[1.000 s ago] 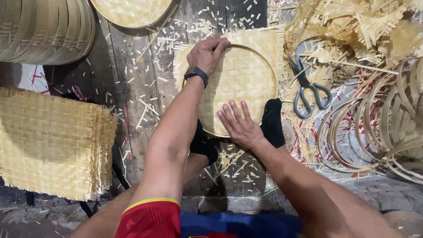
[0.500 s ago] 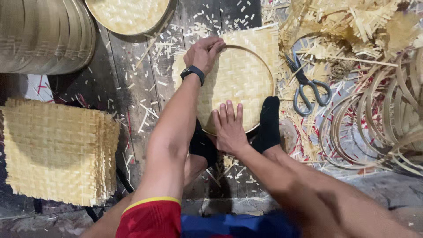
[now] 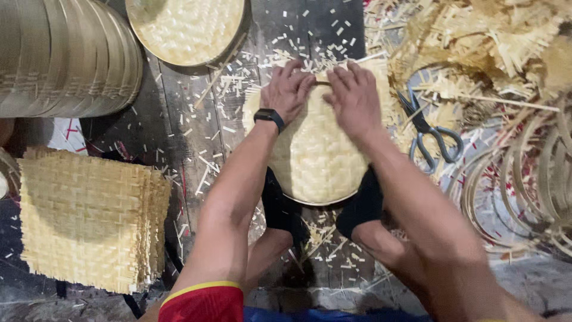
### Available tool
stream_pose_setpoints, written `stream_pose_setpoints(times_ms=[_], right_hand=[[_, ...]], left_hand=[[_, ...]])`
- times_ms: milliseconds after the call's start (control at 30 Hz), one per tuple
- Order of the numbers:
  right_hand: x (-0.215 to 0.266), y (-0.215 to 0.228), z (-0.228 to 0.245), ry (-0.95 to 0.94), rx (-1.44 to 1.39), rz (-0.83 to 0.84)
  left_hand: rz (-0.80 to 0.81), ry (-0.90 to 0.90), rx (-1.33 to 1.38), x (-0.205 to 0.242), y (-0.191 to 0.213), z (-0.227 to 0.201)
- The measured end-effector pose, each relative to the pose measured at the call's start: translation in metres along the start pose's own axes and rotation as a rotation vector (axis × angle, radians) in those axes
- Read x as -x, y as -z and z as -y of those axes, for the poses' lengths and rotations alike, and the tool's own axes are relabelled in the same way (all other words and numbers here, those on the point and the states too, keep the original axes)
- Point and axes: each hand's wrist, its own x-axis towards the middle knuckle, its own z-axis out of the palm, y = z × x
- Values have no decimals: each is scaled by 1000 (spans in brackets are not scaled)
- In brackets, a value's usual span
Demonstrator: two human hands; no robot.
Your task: The person fits a woven bamboo mat into a circular frame, presses it down with a wooden template, and trims the excess material with scissors before fitting a hoop around the edge.
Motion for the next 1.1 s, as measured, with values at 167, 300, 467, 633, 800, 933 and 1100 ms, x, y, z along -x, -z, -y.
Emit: stream_pose_setpoints(times_ms=[167, 300, 467, 633, 800, 933, 1100], right_hand=[[-28, -3, -6, -449, -233, 243], [-35, 3, -10, -629, -380, 316], [-9, 12, -9, -389, -135, -6], [23, 1, 3, -857, -51, 161], [11, -4, -14, -988, -112, 260], [18, -20, -33, -1031, -52, 307], [26, -24, -37, -988, -182, 229]], left_hand=[[230, 256, 38, -10, 3, -8], [377, 389, 90, -32, -4, 2], [468, 484, 354, -44, -11, 19], [459, 493, 428, -43, -28, 31], [431, 554, 562, -44, -36, 36], [439, 558, 617, -49, -40, 40], [396, 507, 573, -38, -26, 33]])
